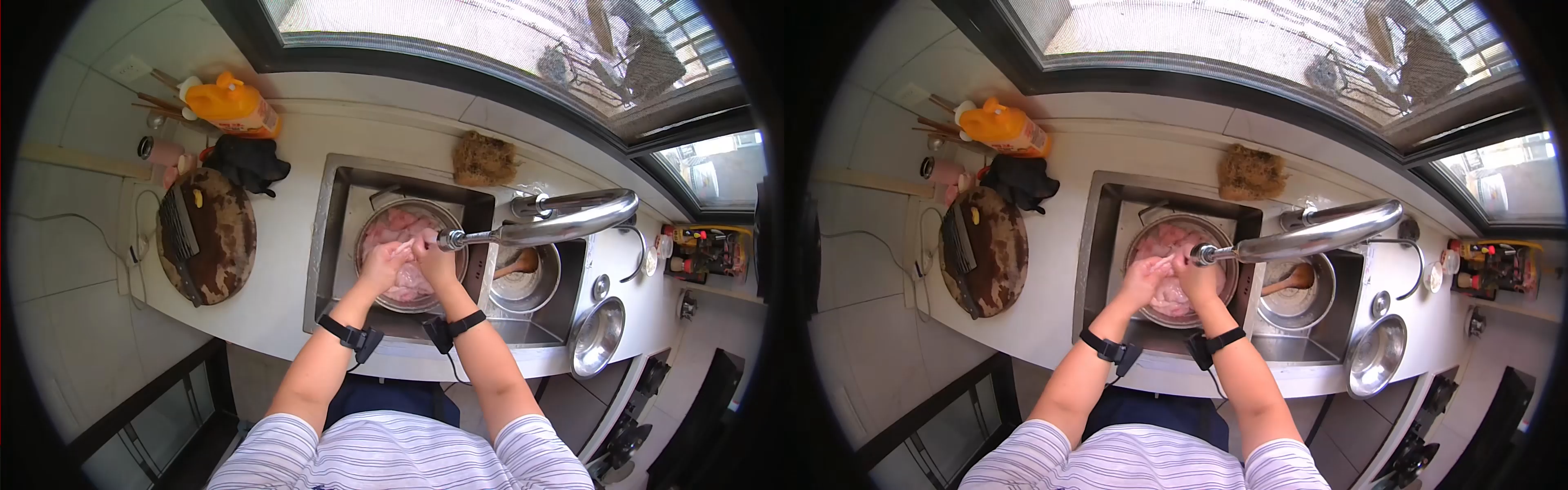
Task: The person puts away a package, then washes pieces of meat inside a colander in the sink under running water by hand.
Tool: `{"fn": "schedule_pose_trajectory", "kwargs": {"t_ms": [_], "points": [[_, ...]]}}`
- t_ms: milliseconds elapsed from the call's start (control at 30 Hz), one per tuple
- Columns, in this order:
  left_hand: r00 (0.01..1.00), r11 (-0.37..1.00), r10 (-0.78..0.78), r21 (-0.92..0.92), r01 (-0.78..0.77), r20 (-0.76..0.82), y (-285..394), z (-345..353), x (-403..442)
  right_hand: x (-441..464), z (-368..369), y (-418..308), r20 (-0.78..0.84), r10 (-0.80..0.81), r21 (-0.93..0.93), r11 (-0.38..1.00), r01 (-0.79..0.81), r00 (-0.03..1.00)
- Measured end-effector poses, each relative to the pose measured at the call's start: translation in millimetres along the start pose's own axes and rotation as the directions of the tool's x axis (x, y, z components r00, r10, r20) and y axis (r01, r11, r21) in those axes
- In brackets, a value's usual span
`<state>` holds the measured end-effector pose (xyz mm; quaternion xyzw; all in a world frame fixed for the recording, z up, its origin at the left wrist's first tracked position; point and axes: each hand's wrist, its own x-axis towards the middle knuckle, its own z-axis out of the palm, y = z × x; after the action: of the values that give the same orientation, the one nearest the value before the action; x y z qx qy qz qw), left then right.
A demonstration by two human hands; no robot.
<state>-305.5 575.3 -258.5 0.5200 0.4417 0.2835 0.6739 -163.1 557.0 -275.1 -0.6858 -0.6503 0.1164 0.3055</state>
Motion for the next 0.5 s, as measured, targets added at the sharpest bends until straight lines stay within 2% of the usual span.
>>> {"fn": "schedule_pose_trajectory", "kwargs": {"t_ms": [33,67,100,167,200,267,300,333,367,433,467,500], "points": [[1.0,0.994,0.026,-0.105,-0.026,0.001,5,7,-1,-8,19,24,0.041,0.232,0.306,0.923,-0.234,0.972],[0.999,0.977,0.052,-0.209,-0.052,-0.005,11,15,-2,-12,29,37,0.155,0.423,0.564,0.704,-0.432,0.893],[0.996,0.982,0.04,-0.179,-0.054,-0.082,21,26,-3,-11,23,31,0.307,0.471,0.765,0.394,-0.509,0.827],[0.986,0.978,0.036,-0.196,-0.067,-0.16,27,44,-3,-21,26,28,0.578,0.533,0.682,0.1,-0.724,0.618],[0.983,0.978,0.038,-0.197,-0.074,-0.178,34,49,-3,-21,23,20,0.586,0.52,0.677,0.107,-0.728,0.621],[0.98,0.81,-0.079,-0.584,-0.043,-0.181,58,57,-9,-21,6,0,0.66,0.446,0.666,0.025,-0.745,0.605],[0.978,0.805,-0.078,-0.591,-0.053,-0.195,73,59,-12,-27,15,7,0.665,0.438,0.659,0.036,-0.751,0.604],[0.961,0.736,-0.149,-0.675,-0.05,-0.234,88,60,-13,-37,36,25,0.587,0.372,0.721,0.164,-0.673,0.719],[0.939,0.659,-0.222,-0.751,-0.053,-0.261,102,60,-15,-38,37,35,0.574,0.344,0.727,0.202,-0.656,0.743],[0.936,0.626,-0.219,-0.776,-0.082,-0.276,124,51,-23,-37,39,51,0.545,0.288,0.74,0.275,-0.613,0.787],[0.957,0.588,-0.134,-0.798,-0.133,-0.258,136,41,-27,-36,37,61,0.616,0.317,0.522,0.522,-0.675,0.721],[0.97,0.547,-0.049,-0.819,-0.173,-0.238,141,33,-29,-36,33,66,0.662,0.376,0.246,0.708,-0.662,0.649]]}}
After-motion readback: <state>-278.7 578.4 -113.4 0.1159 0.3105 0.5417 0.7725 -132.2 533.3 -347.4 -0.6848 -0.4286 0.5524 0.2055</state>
